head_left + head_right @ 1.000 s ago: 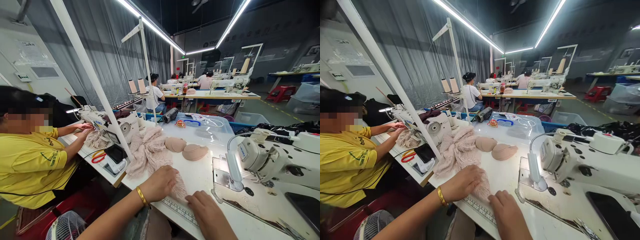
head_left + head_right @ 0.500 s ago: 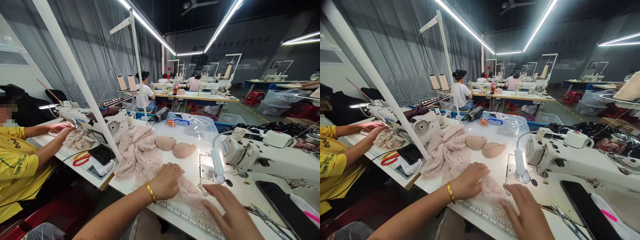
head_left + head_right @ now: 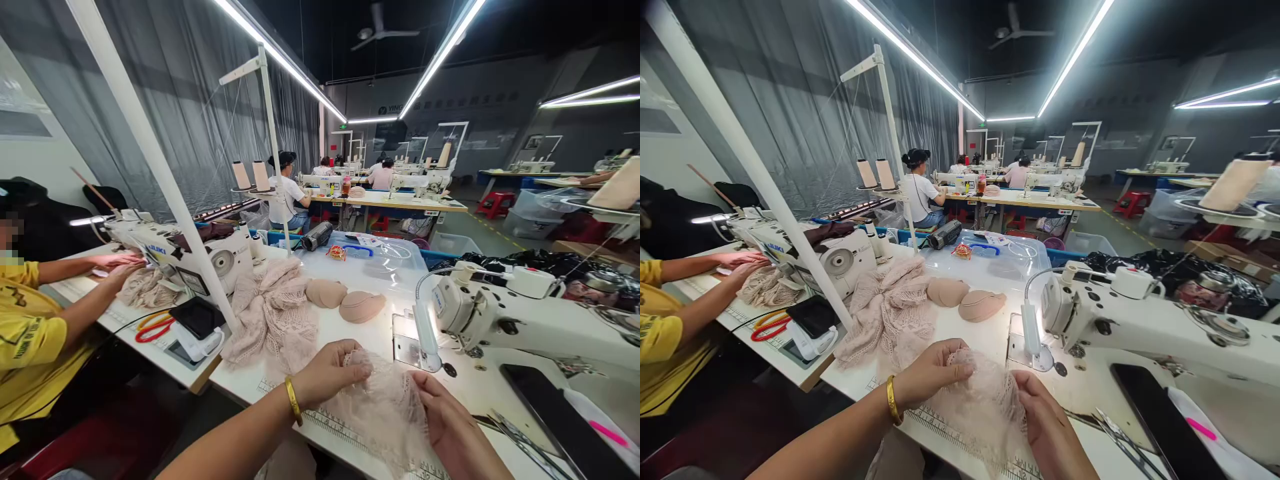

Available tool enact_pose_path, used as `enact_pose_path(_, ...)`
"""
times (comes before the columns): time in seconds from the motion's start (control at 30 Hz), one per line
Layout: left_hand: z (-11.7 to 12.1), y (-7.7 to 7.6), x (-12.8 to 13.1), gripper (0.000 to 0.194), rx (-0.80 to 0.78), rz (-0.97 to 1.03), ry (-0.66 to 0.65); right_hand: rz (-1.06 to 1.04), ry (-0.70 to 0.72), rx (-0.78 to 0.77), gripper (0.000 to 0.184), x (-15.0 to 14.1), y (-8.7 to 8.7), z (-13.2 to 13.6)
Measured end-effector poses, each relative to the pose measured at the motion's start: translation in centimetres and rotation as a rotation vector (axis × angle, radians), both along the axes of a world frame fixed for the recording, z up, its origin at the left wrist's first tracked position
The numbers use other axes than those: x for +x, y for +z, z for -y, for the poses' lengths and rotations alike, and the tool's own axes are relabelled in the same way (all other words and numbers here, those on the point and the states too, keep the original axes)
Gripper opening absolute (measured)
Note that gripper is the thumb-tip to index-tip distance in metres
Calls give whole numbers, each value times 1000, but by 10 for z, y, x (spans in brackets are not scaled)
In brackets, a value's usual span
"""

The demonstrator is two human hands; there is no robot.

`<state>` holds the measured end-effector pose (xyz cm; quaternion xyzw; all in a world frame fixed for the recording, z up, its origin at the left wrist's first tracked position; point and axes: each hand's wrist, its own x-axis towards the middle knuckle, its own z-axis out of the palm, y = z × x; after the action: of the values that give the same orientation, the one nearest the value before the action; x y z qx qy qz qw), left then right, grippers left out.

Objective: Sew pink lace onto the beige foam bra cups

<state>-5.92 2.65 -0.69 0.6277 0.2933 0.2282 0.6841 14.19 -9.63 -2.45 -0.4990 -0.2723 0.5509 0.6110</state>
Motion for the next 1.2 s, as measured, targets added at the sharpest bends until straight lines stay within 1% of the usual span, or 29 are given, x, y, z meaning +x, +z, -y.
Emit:
enact_pose_path(0.03,1,0,4,56,-27,27,9,34,-8,16,47,-3,1,0)
enact_pose_path(0.07,3,0,8,56,-39,40,13,115,-24,39,49,-5,1,0)
enact_pose_path(0.13,6,1,14,55,-12,46,31,345,-61,82,46,-8,0,-2)
enact_pose_path(0.2,10,0,18,55,35,69,101,532,-75,113,45,-7,-3,-5)
enact_pose_path(0.23,11,0,18,55,42,76,134,577,-88,123,47,-6,-5,-6)
enact_pose_path(0.3,11,0,18,59,29,51,150,571,-139,132,48,-4,-11,-8)
enact_pose_path(0.33,8,1,17,60,37,4,119,526,-165,131,48,-3,-13,-9)
enact_pose_path(0.37,3,3,15,61,90,-75,68,461,-181,127,47,-1,-17,-11)
enact_pose_path(0.4,-4,6,12,59,222,-190,14,390,-175,122,46,1,-20,-12)
enact_pose_path(0.47,-27,16,6,51,624,-461,-53,293,-111,102,47,4,-27,-16)
enact_pose_path(0.5,-42,21,3,45,854,-600,-59,276,-78,84,47,6,-30,-19)
enact_pose_path(0.53,-59,25,0,38,978,-670,-22,275,-56,61,48,8,-34,-21)
enact_pose_path(0.57,-76,29,-2,37,1052,-710,10,279,-46,44,49,9,-37,-24)
enact_pose_path(0.6,-92,31,-4,43,1109,-740,24,283,-46,34,50,11,-39,-26)
enact_pose_path(0.63,-108,32,-6,51,1150,-763,18,287,-47,33,50,11,-41,-27)
enact_pose_path(0.67,-121,31,-6,56,1185,-784,0,296,-46,39,50,12,-43,-29)
enact_pose_path(0.7,-132,29,-6,55,1213,-800,-21,311,-44,46,51,12,-44,-30)
enact_pose_path(0.77,-147,25,-4,43,1246,-809,-48,344,-52,50,51,12,-44,-30)
enact_pose_path(0.83,-154,23,0,26,1263,-786,-28,353,-65,43,52,12,-43,-30)
enact_pose_path(0.9,-155,26,2,12,1264,-735,57,323,-70,40,50,12,-40,-29)
enact_pose_path(0.93,-153,30,3,8,1256,-702,127,300,-71,39,48,11,-38,-29)
enact_pose_path(0.97,-150,34,2,10,1239,-666,211,274,-74,40,47,11,-36,-29)
enact_pose_path(1.03,-138,44,-2,19,1176,-587,378,233,-84,42,46,10,-32,-29)
enact_pose_path(1.07,-129,48,-5,23,1131,-548,436,221,-91,43,47,10,-30,-30)
enact_pose_path(1.1,-117,51,-8,24,1082,-511,464,212,-97,45,48,9,-29,-30)
enact_pose_path(1.13,-104,52,-11,21,1032,-481,458,201,-101,48,49,8,-28,-30)
enact_pose_path(1.2,-75,51,-15,14,910,-420,377,185,-106,58,53,5,-26,-30)
